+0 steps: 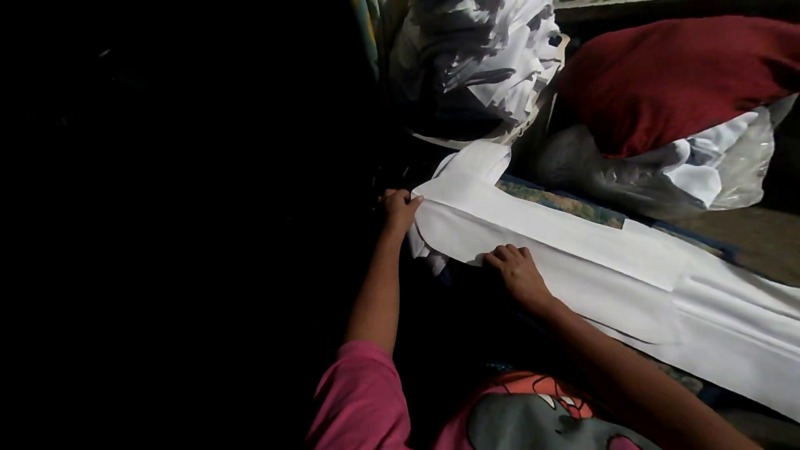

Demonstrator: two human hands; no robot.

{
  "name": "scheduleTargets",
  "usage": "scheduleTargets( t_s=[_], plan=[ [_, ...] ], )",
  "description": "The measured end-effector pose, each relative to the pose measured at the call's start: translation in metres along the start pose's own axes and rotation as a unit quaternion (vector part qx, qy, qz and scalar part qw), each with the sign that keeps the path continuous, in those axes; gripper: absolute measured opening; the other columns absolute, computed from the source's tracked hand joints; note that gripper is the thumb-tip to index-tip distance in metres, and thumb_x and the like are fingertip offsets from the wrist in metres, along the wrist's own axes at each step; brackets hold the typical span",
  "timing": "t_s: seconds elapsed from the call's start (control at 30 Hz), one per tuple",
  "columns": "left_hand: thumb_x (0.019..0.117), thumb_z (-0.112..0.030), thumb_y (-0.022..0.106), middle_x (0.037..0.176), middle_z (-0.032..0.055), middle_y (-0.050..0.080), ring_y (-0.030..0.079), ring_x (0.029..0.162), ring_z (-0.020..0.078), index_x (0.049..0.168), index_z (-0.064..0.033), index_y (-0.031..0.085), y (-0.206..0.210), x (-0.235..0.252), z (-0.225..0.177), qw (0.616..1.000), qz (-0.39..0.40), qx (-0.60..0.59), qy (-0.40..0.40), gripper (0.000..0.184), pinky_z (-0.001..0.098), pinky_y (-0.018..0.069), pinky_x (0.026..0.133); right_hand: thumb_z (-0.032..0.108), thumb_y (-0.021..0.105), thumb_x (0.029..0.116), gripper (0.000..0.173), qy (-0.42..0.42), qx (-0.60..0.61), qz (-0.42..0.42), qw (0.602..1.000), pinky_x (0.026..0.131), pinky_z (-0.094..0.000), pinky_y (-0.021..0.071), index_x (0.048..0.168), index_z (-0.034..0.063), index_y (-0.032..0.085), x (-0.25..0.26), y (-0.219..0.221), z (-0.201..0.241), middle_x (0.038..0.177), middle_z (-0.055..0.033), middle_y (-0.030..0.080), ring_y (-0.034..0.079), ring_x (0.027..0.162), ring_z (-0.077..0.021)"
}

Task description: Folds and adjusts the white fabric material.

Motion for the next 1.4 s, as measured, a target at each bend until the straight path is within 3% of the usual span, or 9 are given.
scheduleTargets(
  t_s=[0.17,0.3,0.43,0.53,0.67,0.83,1.0,1.13,1.4],
  plan=[
    [0.0991,-0.011,0.062,0.136,0.027,0.057,0.054,0.128,0.0439,0.124,0.0026,0.066,0.017,-0.037,-0.037,0.975,-0.142,-0.015,0.173,0.028,0.0575,0.042,0.108,0.021,0.062,0.0984,0.03,0.005,0.021,-0.114,0.993,0.097,-0.0638,0.0476,0.119,0.0004,0.07,-0.002,0.002,-0.002,0.119,-0.0282,0.066,0.062,0.115,-0.0496],
    [0.1025,-0.013,0.056,0.128,0.0173,0.068,0.062,0.125,0.0355,0.121,-0.0033,0.071,0.083,-0.071,-0.062,0.899,-0.063,0.005,0.433,0.026,0.051,0.0464,0.11,0.035,0.052,0.1047,0.055,0.077,-0.01,-0.11,0.991,0.117,-0.0654,0.03,0.145,-0.0032,0.052,-0.001,0.013,-0.014,0.152,-0.0267,0.049,0.04,0.145,-0.0465],
    [0.1066,-0.026,0.052,0.147,0.0141,0.058,0.047,0.143,0.0359,0.136,-0.0099,0.066,0.105,-0.073,-0.054,0.903,0.032,0.073,0.421,0.036,0.0556,0.0297,0.121,0.044,0.047,0.1053,0.064,0.103,-0.048,-0.058,0.992,0.119,-0.0663,0.024,0.152,0.0004,0.045,-0.012,0.012,-0.025,0.158,-0.0227,0.043,0.037,0.149,-0.0412],
    [0.106,-0.023,0.051,0.151,0.0147,0.055,0.043,0.146,0.0371,0.138,-0.0089,0.064,0.112,-0.073,-0.049,0.897,0.005,0.081,0.434,0.037,0.0585,0.0272,0.122,0.036,0.049,0.1065,0.048,0.112,-0.008,-0.085,0.99,0.115,-0.0668,0.0298,0.145,0.0074,0.057,-0.017,0.0,-0.043,0.151,-0.0201,0.052,0.045,0.143,-0.0418],
    [0.1036,-0.015,0.052,0.146,0.0154,0.059,0.05,0.141,0.0365,0.134,-0.0058,0.066,0.124,-0.08,-0.054,0.862,-0.047,0.053,0.501,0.035,0.0567,0.0356,0.118,0.017,0.057,0.1034,0.037,0.211,0.032,-0.126,0.969,0.109,-0.0657,0.0374,0.137,0.0018,0.061,0.007,-0.028,-0.081,0.139,-0.0269,0.057,0.049,0.133,-0.0487],
    [0.1077,-0.034,0.046,0.153,0.014,0.052,0.044,0.146,0.0352,0.146,-0.0066,0.056,0.13,-0.085,-0.053,0.88,-0.018,0.088,0.467,0.048,0.0636,0.0274,0.119,0.009,0.064,0.0976,0.03,0.246,0.004,-0.077,0.966,0.097,-0.0666,0.0426,0.126,-0.0004,0.064,0.034,-0.035,-0.101,0.125,-0.0289,0.061,0.053,0.123,-0.0503],
    [0.1074,-0.035,0.045,0.155,0.0132,0.05,0.044,0.145,0.0354,0.15,-0.0083,0.052,0.126,-0.087,-0.056,0.888,-0.001,0.117,0.444,0.051,0.0646,0.0267,0.118,0.011,0.065,0.0975,0.039,0.245,0.03,-0.093,0.965,0.102,-0.069,0.0407,0.135,0.0021,0.06,0.049,-0.032,-0.104,0.136,-0.0301,0.056,0.049,0.13,-0.0523],
    [0.1065,-0.034,0.047,0.157,0.0129,0.048,0.045,0.144,0.0359,0.151,-0.0101,0.051,0.127,-0.088,-0.057,0.886,-0.01,0.134,0.443,0.051,0.0653,0.0293,0.115,0.02,0.073,0.0921,0.027,0.229,0.041,-0.097,0.968,0.095,-0.0691,0.0417,0.113,0.0025,0.071,0.06,-0.037,-0.108,0.117,-0.0277,0.064,0.055,0.119,-0.0502],
    [0.1052,-0.033,0.049,0.156,0.0093,0.05,0.047,0.143,0.0352,0.149,-0.0191,0.054,0.13,-0.09,-0.057,0.885,-0.027,0.146,0.441,0.046,0.065,0.0311,0.114,0.016,0.07,0.0947,0.019,0.246,0.039,-0.123,0.961,0.087,-0.0673,0.0448,0.108,0.003,0.072,0.072,-0.051,-0.112,0.115,-0.0249,0.064,0.055,0.118,-0.0491]
  ],
)
Point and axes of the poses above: each hand's wrist, its own x-axis towards the middle knuckle, its own y-axis out of the palm, z = x × y, the point moved 1 cm from there along x, towards the middle knuckle
